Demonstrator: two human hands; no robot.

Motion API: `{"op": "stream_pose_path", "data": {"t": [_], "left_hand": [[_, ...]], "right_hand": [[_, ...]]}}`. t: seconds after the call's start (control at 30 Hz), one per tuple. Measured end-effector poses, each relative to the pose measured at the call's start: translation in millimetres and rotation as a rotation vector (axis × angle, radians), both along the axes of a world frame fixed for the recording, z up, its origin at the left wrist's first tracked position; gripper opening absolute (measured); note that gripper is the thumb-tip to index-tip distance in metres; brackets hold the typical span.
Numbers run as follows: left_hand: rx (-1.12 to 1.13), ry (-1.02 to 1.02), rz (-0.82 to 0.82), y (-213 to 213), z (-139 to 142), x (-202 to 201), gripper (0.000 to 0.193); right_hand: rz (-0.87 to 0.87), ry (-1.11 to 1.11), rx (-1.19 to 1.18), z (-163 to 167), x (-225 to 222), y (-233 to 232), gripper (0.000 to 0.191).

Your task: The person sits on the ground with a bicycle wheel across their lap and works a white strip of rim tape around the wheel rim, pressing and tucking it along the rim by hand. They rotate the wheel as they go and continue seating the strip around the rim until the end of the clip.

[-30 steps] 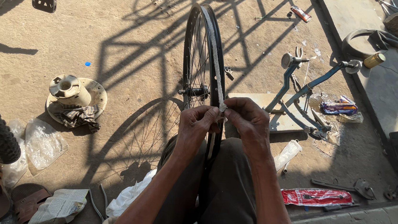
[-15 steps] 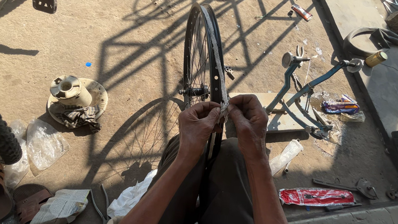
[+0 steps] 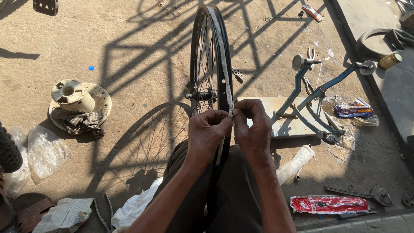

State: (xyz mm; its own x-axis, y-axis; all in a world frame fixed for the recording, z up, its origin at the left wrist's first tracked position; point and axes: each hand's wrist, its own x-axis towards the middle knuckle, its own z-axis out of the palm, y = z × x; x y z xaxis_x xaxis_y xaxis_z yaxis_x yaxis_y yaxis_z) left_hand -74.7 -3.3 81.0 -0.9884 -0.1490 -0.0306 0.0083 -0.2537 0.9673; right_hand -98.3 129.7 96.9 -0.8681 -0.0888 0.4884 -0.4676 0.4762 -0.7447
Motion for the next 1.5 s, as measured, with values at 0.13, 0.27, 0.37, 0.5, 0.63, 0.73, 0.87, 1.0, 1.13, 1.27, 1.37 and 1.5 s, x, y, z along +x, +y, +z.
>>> {"op": "stream_pose_path", "data": {"t": [0.13, 0.27, 0.37, 0.5, 0.63, 0.73, 0.87, 1.0, 1.13, 1.27, 1.37, 1.5], "left_hand": [[0.110, 0.057, 0.036, 2, -3, 1, 0.016], [0.161, 0.074, 0.032, 2, -7, 0, 0.017], [0.174, 0.087, 0.005, -1, -8, -1, 0.018], [0.163, 0.098, 0.010, -1, -9, 1, 0.020], [0.145, 0.094, 0.016, -1, -10, 2, 0.029], [0.163, 0.139, -0.021, -3, -11, 1, 0.045], [0.054, 0.128, -0.007, -4, -15, 1, 0.056], [0.105, 0.183, 0.011, 1, -18, 0, 0.062], [0.009, 0.150, 0.040, 3, -18, 2, 0.063], [-0.048, 0.133, 0.063, 2, -18, 2, 0.065], [-0.006, 0.155, 0.087, 2, -18, 2, 0.063], [-0.002, 0.131, 0.084, 2, -20, 2, 0.064]], "right_hand": [[-0.005, 0.056, 0.064, 2, 3, -2, 0.013], [-0.020, 0.053, 0.047, 5, 8, -1, 0.010], [-0.003, 0.022, -0.010, 9, 15, 2, 0.010], [-0.002, -0.035, -0.082, 11, 23, 4, 0.011], [-0.066, -0.226, -0.142, 10, 24, -2, 0.013], [-0.104, -0.294, -0.174, 11, 26, -7, 0.014], [-0.090, -0.101, -0.152, 15, 30, -12, 0.014], [-0.081, 0.022, -0.058, 20, 34, -13, 0.021], [-0.114, -0.037, -0.055, 17, 32, -11, 0.010], [-0.247, -0.255, -0.107, 6, 25, -10, 0.011], [-0.274, -0.308, -0.193, -2, 22, -11, 0.011], [-0.182, -0.141, -0.234, -6, 24, -14, 0.008]]}}
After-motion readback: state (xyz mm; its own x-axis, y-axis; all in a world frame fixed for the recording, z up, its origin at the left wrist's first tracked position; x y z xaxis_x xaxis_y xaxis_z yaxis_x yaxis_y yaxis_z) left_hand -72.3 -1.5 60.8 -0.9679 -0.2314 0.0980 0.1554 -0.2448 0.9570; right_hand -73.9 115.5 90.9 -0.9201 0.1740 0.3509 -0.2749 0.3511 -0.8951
